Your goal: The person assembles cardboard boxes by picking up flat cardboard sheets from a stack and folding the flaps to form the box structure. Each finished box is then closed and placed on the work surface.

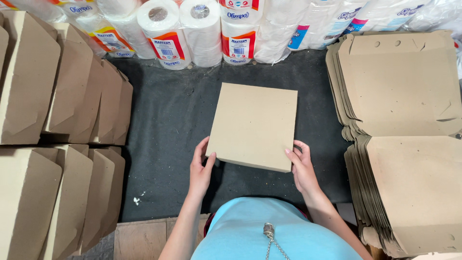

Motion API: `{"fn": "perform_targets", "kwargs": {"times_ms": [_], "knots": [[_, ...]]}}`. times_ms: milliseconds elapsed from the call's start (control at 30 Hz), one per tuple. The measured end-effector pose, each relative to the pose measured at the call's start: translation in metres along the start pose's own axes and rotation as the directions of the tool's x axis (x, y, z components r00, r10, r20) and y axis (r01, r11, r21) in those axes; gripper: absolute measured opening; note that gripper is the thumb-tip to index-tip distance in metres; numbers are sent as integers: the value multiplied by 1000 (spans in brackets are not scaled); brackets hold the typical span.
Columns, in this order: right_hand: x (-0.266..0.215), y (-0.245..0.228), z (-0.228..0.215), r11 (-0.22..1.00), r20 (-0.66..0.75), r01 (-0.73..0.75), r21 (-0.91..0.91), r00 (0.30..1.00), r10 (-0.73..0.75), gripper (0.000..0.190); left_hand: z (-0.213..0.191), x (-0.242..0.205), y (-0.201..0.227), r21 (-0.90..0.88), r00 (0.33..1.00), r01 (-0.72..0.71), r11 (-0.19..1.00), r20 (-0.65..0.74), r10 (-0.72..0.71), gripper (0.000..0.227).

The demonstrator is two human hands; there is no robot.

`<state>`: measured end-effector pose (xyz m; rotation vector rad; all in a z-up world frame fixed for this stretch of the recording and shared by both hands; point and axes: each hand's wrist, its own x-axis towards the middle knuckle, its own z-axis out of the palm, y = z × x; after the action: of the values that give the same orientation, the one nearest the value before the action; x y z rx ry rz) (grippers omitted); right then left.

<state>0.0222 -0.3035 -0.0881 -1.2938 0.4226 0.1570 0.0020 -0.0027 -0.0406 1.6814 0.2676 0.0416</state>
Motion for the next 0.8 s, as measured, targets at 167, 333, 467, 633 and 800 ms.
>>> {"fn": "perform_targets", "kwargs": {"times_ms": [167,333,467,633,800], "knots": [[-13,-6,51,983,100,52,176,992,-70,84,23,4,11,-305,959,-126,944,-280,37,105],[-29,-12,85,963,212,156,219,956,-203,102,54,-16,19,-484,990,-76,872,-143,7,122],[-30,-8,83,948,416,262,181,853,-315,100,28,-19,10,-314,921,-314,896,-331,207,127],[-35,-27,83,961,516,264,86,813,-270,79,-59,-58,102,-48,767,-501,864,-488,417,100],[-28,-33,76,981,509,184,-52,851,-133,48,-130,-131,156,-181,231,-692,698,-973,-23,115]]}}
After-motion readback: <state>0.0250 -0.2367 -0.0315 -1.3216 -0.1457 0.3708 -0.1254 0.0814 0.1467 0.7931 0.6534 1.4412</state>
